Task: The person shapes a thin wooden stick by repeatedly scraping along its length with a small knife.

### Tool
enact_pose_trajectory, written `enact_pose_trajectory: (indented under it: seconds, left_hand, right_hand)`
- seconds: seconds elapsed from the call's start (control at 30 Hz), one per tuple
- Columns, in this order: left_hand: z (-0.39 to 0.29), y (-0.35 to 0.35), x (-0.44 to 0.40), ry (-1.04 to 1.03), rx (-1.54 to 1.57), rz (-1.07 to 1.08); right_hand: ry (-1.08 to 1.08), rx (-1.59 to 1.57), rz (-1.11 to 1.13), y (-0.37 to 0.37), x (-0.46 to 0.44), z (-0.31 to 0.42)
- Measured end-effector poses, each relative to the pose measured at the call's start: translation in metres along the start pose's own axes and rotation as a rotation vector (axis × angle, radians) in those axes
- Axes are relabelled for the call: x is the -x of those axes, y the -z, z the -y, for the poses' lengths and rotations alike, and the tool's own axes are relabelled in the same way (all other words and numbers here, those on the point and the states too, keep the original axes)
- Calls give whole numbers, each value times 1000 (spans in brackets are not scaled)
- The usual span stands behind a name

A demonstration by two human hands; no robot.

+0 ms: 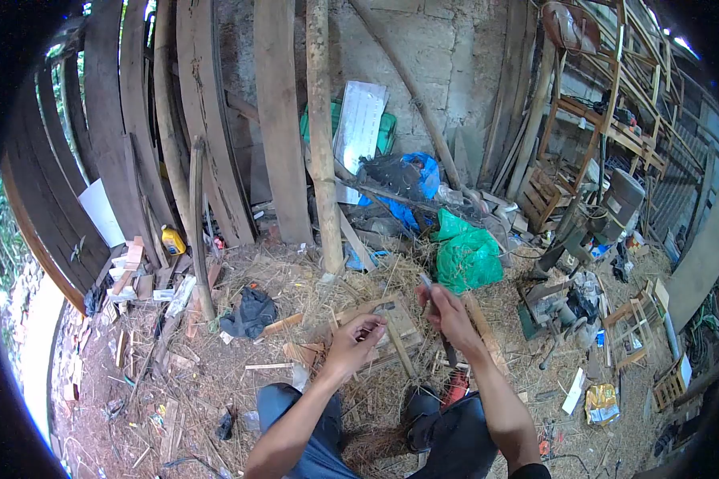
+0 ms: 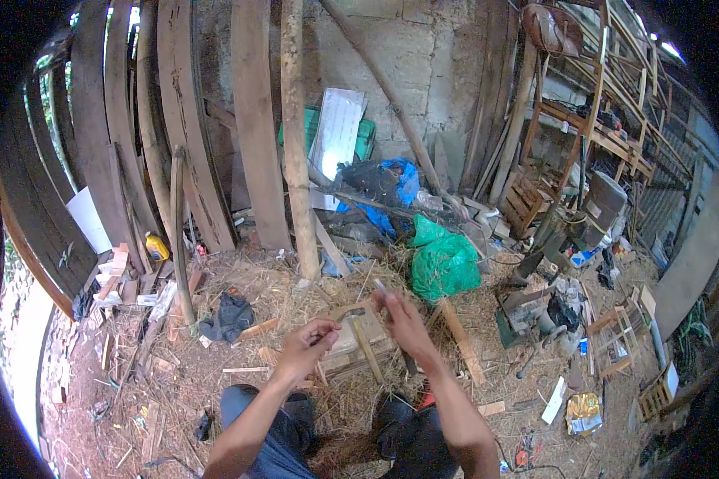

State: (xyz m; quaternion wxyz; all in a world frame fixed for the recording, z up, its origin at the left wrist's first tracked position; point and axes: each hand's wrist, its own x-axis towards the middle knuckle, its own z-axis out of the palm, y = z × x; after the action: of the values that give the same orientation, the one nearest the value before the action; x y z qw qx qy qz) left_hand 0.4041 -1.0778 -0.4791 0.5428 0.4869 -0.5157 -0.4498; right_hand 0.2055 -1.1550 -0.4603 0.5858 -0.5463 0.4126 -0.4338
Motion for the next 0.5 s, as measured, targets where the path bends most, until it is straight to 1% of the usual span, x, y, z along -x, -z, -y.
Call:
enact_pose_trajectory:
  seconds: [0.03, 0.1, 0.13, 0.17, 0.2, 0.23, 0.27, 0.3, 0.37, 0.4, 0.43, 0.47, 0.5]
  left_hand:
    - [-7, -1, 2, 10, -31, 29]
    - [-7, -1, 2, 18, -65, 50]
    - [0, 0, 0, -19, -33, 54]
    - [5, 2, -1, -53, 0, 55]
    - [5, 3, -3, -53, -2, 41]
    - [4, 5, -4, -15, 79, 17]
    - [4, 7, -4, 21, 160, -8]
    - [6, 8, -5, 24, 157, -25]
    - [10, 10, -8, -51, 214, -66]
    - [11, 10, -9, -50, 210, -79]
    - [13, 10, -9, -66, 187, -132]
    - [14, 11, -9, -82, 164, -181]
    - [15, 13, -11, -80, 162, -185]
  right_hand:
    - [2, 1, 0, -3, -1, -4]
    - [251, 430, 53, -10, -3, -13]
    - [304, 445, 31, -15, -2, -15]
    - [308, 443, 42, -18, 0, -15]
    - [340, 463, 42, -22, 2, -13]
    - [369, 481, 44, -26, 5, -11]
    - [326, 525, 76, -30, 8, -9]
    - [326, 520, 94, -36, 12, -6]
    - [229, 554, 167, -46, 18, -5]
    - [335, 470, 143, -53, 17, -18]
    - [334, 465, 154, -54, 17, -20]
    - [292, 582, 194, -58, 22, -12]
    - [250, 699, 229, -60, 25, -7]
